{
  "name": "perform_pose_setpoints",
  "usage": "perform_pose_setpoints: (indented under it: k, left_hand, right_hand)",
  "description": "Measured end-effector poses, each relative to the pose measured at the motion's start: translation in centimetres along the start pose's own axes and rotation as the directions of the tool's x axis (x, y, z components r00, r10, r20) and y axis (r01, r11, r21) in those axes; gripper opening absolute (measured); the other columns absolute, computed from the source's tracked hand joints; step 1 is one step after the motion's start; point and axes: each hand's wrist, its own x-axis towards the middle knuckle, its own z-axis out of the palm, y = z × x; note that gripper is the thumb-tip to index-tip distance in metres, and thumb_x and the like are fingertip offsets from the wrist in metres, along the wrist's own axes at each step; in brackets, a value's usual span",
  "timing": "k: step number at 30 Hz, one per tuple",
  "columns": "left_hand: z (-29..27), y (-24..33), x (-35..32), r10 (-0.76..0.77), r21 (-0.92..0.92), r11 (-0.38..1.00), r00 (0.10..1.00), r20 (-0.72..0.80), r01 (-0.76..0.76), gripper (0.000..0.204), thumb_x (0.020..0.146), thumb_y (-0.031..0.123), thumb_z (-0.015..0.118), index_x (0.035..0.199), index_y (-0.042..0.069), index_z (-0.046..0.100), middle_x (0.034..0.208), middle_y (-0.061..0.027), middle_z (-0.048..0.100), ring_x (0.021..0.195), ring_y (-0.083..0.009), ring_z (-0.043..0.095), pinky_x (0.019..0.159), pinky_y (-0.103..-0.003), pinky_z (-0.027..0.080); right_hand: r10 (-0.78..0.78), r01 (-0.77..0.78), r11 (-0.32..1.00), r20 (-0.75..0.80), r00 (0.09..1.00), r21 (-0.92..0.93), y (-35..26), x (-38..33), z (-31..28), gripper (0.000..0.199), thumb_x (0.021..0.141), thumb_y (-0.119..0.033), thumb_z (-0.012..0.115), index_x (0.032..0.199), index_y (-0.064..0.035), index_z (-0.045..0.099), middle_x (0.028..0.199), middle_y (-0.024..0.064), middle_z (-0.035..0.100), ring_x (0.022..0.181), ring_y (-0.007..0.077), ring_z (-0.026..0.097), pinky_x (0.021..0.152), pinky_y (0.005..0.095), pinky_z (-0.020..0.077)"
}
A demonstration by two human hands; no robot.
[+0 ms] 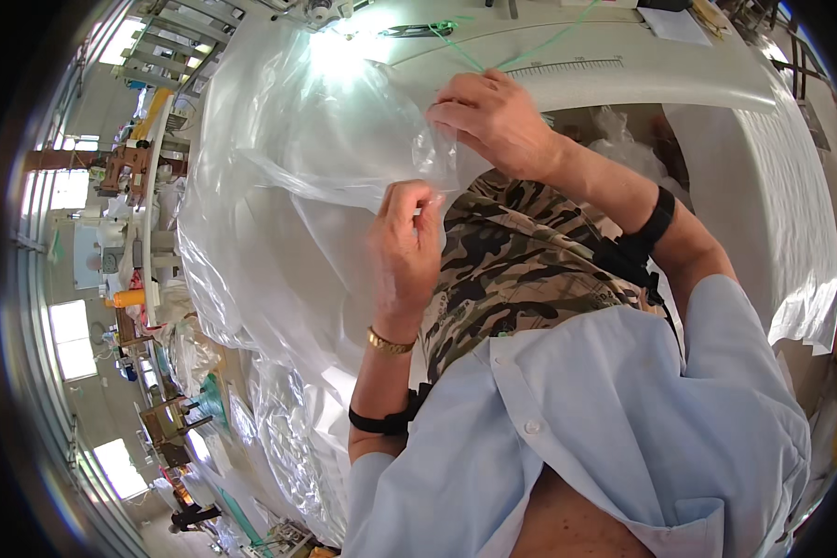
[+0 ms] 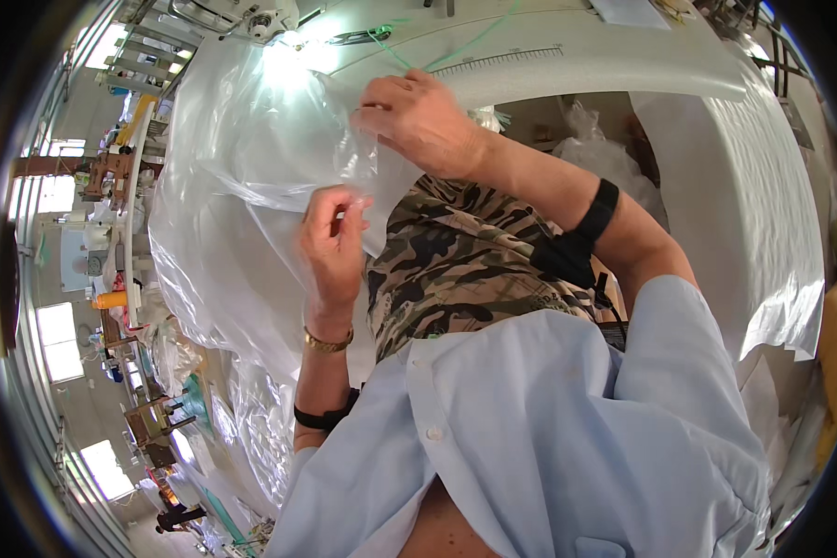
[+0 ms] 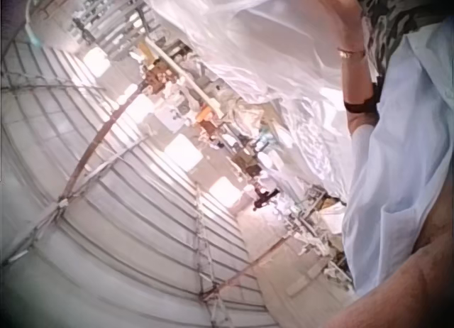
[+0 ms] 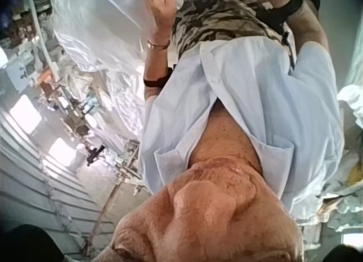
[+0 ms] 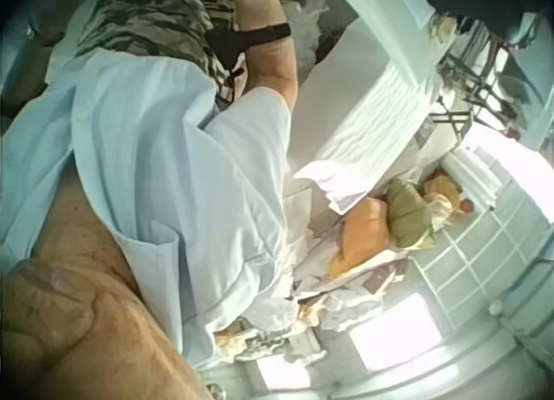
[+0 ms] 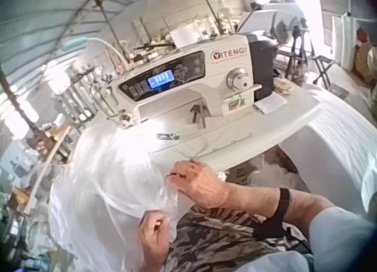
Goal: The recorder is sewing plastic or synthetic fabric covers using an industrial sewing machine.
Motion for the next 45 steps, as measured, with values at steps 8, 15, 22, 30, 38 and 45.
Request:
perform_pose_setpoints:
  k: [8, 15, 22, 30, 38, 45]
  left_hand:
    - [2.7, -2.1, -0.8, 0.063, 0.176, 0.983, 0.995, -0.078, -0.049, 0.008, 0.088, 0.003, 0.059, 0.094, 0.004, 0.054, 0.089, -0.0109, 0.06, 0.072, -0.0287, 0.06, 0.06, -0.035, 0.047]
    - [2.0, -2.4, -0.4, 0.182, 0.268, 0.955, 0.965, -0.188, -0.128, 0.011, 0.085, -0.002, 0.061, 0.094, 0.002, 0.055, 0.09, -0.0108, 0.061, 0.076, -0.0266, 0.059, 0.064, -0.034, 0.049]
    - [-0.4, -1.2, 0.6, 0.474, 0.541, 0.802, 0.821, -0.319, -0.253, 0.016, 0.082, -0.003, 0.065, 0.096, 0.002, 0.059, 0.09, -0.0094, 0.061, 0.079, -0.0263, 0.059, 0.069, -0.036, 0.049]
    - [0.3, -0.6, -0.8, 0.449, 0.534, 0.747, 0.893, 0.035, -0.397, 0.022, 0.076, -0.002, 0.067, 0.098, 0.001, 0.065, 0.086, -0.0074, 0.058, 0.073, -0.0243, 0.058, 0.064, -0.035, 0.048]
    - [0.3, 0.3, -1.0, 0.456, 0.572, 0.709, 0.887, 0.077, -0.413, 0.027, 0.076, 0.004, 0.061, 0.102, 0.002, 0.067, 0.073, -0.0007, 0.048, 0.064, -0.015, 0.053, 0.055, -0.028, 0.043]
    - [0.0, 0.6, -1.1, 0.439, 0.586, 0.685, 0.887, 0.142, -0.433, 0.026, 0.076, 0.006, 0.061, 0.101, 0.001, 0.066, 0.069, -0.0019, 0.047, 0.06, -0.0158, 0.051, 0.052, -0.028, 0.042]
  right_hand:
    - [0.418, -0.368, 0.872, 0.102, 0.903, -0.322, -0.8, -6.4, -0.9, 0.025, 0.079, -0.031, 0.071, 0.089, -0.0092, 0.066, 0.078, 0.0041, 0.063, 0.076, 0.0242, 0.062, 0.069, 0.0352, 0.0462]
    - [0.701, -0.698, 0.707, 0.245, 0.67, -0.114, -0.4, -7.7, 0.8, 0.025, 0.085, -0.027, 0.068, 0.093, -0.0033, 0.066, 0.077, 0.0114, 0.063, 0.072, 0.0241, 0.063, 0.072, 0.0347, 0.0479]
    - [0.506, -0.785, 0.104, 0.648, 0.57, 0.61, -3.7, -5.8, -0.8, 0.022, 0.092, -0.018, 0.063, 0.08, 0.0005, 0.063, 0.071, 0.0002, 0.061, 0.069, 0.0066, 0.055, 0.066, 0.0235, 0.0448]
    - [0.513, -0.731, -0.055, 0.647, 0.564, 0.68, -5.0, -4.4, -1.9, 0.024, 0.093, -0.022, 0.063, 0.084, 0.0001, 0.067, 0.075, 0.0004, 0.064, 0.075, 0.0047, 0.059, 0.074, 0.0213, 0.0472]
    - [0.504, -0.75, 0.039, 0.636, 0.585, 0.66, -5.3, -4.0, -2.0, 0.034, 0.097, -0.03, 0.056, 0.089, 0.0018, 0.066, 0.078, 0.0023, 0.065, 0.076, 0.007, 0.062, 0.073, 0.0233, 0.0496]
    - [0.581, -0.768, 0.117, 0.584, 0.567, 0.63, -5.3, -2.9, -1.8, 0.045, 0.097, -0.038, 0.054, 0.089, 0.0046, 0.064, 0.075, 0.0035, 0.063, 0.07, 0.0088, 0.06, 0.065, 0.0232, 0.0503]
